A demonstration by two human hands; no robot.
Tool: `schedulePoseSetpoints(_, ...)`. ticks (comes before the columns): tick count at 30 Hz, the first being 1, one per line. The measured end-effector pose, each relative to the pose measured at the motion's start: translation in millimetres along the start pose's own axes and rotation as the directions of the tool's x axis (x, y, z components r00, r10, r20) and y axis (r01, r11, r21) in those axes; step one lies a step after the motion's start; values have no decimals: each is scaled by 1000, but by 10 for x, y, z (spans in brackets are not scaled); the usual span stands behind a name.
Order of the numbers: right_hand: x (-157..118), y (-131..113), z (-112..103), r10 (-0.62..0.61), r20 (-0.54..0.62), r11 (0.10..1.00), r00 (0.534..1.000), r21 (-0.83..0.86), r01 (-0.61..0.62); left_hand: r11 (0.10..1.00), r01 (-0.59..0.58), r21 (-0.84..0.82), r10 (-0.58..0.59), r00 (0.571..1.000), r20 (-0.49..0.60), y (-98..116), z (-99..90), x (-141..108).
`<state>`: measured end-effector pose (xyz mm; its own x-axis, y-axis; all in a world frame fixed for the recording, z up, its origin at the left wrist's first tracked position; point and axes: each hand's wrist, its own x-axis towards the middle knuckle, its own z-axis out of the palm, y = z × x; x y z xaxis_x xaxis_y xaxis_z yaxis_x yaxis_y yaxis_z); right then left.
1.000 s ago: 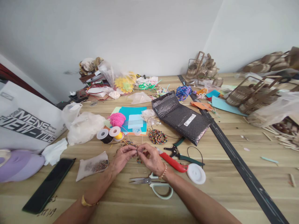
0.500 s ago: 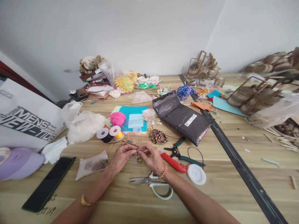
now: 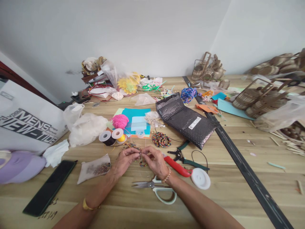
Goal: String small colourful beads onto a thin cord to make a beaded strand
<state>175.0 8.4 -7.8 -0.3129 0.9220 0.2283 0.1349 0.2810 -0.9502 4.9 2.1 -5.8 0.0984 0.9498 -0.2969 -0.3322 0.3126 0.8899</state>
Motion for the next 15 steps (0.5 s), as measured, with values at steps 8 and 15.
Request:
schedulePoseSetpoints(8, 0, 6, 4, 3, -9, 1000, 1000, 19, -3, 1000, -1, -1, 1, 1000, -10, 23, 16, -8)
schedulePoseSetpoints(15, 1, 24, 8, -13, -18, 1000, 1000, 5, 14, 1000, -12, -9, 12, 1000, 19, 38, 26, -16)
